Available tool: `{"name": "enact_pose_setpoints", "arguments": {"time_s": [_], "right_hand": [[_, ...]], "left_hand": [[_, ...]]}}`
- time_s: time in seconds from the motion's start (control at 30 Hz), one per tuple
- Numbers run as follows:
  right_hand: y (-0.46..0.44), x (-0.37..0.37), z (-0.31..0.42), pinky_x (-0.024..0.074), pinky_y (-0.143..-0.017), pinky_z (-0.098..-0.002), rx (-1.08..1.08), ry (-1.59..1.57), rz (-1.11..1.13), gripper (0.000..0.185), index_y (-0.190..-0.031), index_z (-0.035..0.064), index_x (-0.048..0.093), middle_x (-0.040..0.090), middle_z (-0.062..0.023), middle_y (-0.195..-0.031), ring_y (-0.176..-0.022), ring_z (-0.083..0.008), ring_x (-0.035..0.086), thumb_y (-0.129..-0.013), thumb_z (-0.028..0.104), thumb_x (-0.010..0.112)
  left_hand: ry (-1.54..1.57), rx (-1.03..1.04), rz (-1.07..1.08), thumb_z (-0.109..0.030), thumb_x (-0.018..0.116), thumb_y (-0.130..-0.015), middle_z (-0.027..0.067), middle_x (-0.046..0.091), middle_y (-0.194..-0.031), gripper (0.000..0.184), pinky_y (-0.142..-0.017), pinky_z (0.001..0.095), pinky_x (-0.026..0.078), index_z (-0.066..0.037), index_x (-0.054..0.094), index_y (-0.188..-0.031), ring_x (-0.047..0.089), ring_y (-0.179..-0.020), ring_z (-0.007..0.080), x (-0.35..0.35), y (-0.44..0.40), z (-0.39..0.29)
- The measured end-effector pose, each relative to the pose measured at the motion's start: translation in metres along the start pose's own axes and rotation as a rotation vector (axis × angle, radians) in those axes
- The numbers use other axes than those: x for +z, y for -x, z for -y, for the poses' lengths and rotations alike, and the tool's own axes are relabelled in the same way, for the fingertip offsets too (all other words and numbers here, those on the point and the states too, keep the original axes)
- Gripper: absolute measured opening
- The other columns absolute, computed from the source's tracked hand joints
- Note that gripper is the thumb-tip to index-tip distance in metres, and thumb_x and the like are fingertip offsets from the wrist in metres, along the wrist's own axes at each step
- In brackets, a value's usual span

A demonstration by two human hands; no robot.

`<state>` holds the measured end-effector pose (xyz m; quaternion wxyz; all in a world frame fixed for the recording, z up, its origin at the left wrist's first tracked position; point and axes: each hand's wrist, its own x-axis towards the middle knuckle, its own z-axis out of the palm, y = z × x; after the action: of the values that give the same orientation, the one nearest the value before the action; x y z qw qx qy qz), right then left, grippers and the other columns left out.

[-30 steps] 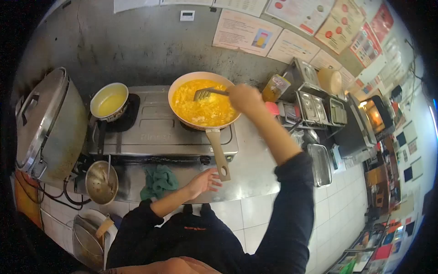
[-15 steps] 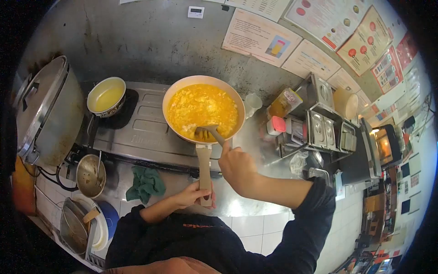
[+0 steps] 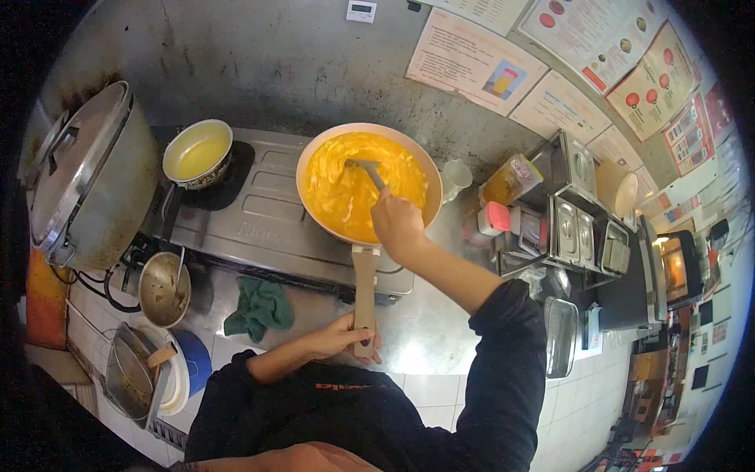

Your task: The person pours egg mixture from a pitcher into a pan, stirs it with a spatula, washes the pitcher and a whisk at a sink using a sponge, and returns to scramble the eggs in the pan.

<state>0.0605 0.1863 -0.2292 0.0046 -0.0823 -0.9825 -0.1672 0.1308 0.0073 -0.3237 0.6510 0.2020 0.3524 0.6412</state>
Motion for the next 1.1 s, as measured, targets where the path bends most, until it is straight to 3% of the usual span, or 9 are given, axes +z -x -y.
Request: {"name": "enact_pose_setpoints", "arguments": {"time_s": [0.2, 0.27, 0.4, 0.47, 0.53, 0.63, 0.83, 1.0, 1.1], "right_hand": [[-0.038, 0.013, -0.037, 0.0507, -0.052, -0.0343, -0.048, -0.015, -0.105, 0.023, -0.096, 0.001, 0.055, 0.062, -0.0122, -0.072, -0.063, -0.0243, 0.062, -0.08, 0.013, 0.043], [-0.037, -0.025, -0.061, 0.05, -0.059, -0.0388, 0.004, -0.113, 0.032, 0.023, -0.094, 0.0035, 0.057, 0.062, -0.0138, -0.077, -0.07, -0.0288, 0.062, -0.081, 0.016, 0.041], [-0.029, -0.041, -0.109, 0.0466, -0.07, -0.0421, -0.03, -0.259, -0.072, 0.023, -0.092, 0.0014, 0.057, 0.06, -0.0185, -0.084, -0.082, -0.034, 0.058, -0.08, 0.015, 0.043], [-0.026, -0.048, -0.115, 0.0453, -0.073, -0.0429, -0.009, -0.305, -0.081, 0.023, -0.092, -0.0002, 0.057, 0.059, -0.0203, -0.086, -0.085, -0.0354, 0.056, -0.079, 0.014, 0.044], [-0.036, -0.037, -0.123, 0.0435, -0.077, -0.043, 0.049, -0.238, 0.023, 0.025, -0.094, -0.0009, 0.056, 0.058, -0.0212, -0.089, -0.086, -0.036, 0.055, -0.077, 0.012, 0.045], [-0.062, 0.016, -0.13, 0.0422, -0.074, -0.0427, 0.133, -0.248, 0.077, 0.022, -0.092, 0.0003, 0.058, 0.057, -0.0223, -0.089, -0.085, -0.0367, 0.055, -0.079, 0.016, 0.047], [-0.085, 0.035, -0.113, 0.0426, -0.074, -0.043, -0.141, -0.472, -0.039, 0.029, -0.104, 0.0037, 0.053, 0.057, -0.0236, -0.089, -0.084, -0.0376, 0.055, -0.082, 0.021, 0.045], [-0.086, 0.029, -0.108, 0.0443, -0.062, -0.0446, -0.31, -0.23, 0.026, 0.035, -0.116, 0.0165, 0.046, 0.058, -0.0196, -0.073, -0.066, -0.0366, 0.056, -0.084, 0.03, 0.044], [-0.064, -0.001, -0.103, 0.046, -0.061, -0.0435, -0.425, -0.095, 0.137, 0.037, -0.123, 0.0247, 0.037, 0.058, -0.0171, -0.072, -0.065, -0.0342, 0.057, -0.086, 0.031, 0.04]], "left_hand": [[0.026, 0.001, 0.015, -0.016, 0.045, -0.087, 0.0101, 0.054, -0.093, 0.02, -0.063, 0.035, 0.053, -0.008, 0.035, -0.103, 0.06, -0.081, 0.0275, -0.001, 0.0, 0.002], [0.022, 0.023, -0.002, -0.013, 0.046, -0.085, 0.0108, 0.053, -0.094, 0.02, -0.068, 0.038, 0.052, -0.008, 0.036, -0.102, 0.059, -0.084, 0.0267, -0.001, -0.002, 0.001], [0.156, 0.167, -0.049, -0.014, 0.045, -0.086, 0.0114, 0.052, -0.095, 0.019, -0.072, 0.0394, 0.05, -0.008, 0.037, -0.102, 0.058, -0.086, 0.0255, 0.002, -0.009, 0.005], [0.4, 0.135, -0.159, -0.019, 0.042, -0.087, 0.0091, 0.052, -0.088, 0.018, -0.068, 0.0361, 0.049, -0.008, 0.036, -0.101, 0.058, -0.075, 0.0216, 0.004, -0.013, 0.001], [0.427, 0.175, -0.162, -0.02, 0.041, -0.088, 0.008, 0.05, -0.083, 0.017, -0.063, 0.0358, 0.047, -0.009, 0.038, -0.1, 0.055, -0.069, 0.0203, 0.005, -0.019, 0.01], [0.437, 0.218, -0.175, -0.022, 0.039, -0.089, 0.0046, 0.046, -0.072, 0.013, -0.055, 0.0325, 0.044, -0.011, 0.037, -0.094, 0.05, -0.06, 0.0163, 0.013, -0.021, 0.009], [0.317, 0.217, -0.231, -0.024, 0.037, -0.089, 0.002, 0.042, -0.066, 0.013, -0.049, 0.0297, 0.043, -0.012, 0.034, -0.086, 0.048, -0.054, 0.0136, 0.015, -0.02, 0.004], [0.259, 0.191, -0.211, -0.024, 0.038, -0.089, 0.0025, 0.043, -0.066, 0.013, -0.049, 0.031, 0.045, -0.013, 0.032, -0.088, 0.049, -0.053, 0.0143, 0.01, -0.021, 0.004], [0.264, 0.185, -0.189, -0.024, 0.038, -0.088, 0.0029, 0.044, -0.065, 0.013, -0.049, 0.0325, 0.047, -0.013, 0.031, -0.089, 0.049, -0.053, 0.0149, 0.008, -0.022, 0.007]]}}
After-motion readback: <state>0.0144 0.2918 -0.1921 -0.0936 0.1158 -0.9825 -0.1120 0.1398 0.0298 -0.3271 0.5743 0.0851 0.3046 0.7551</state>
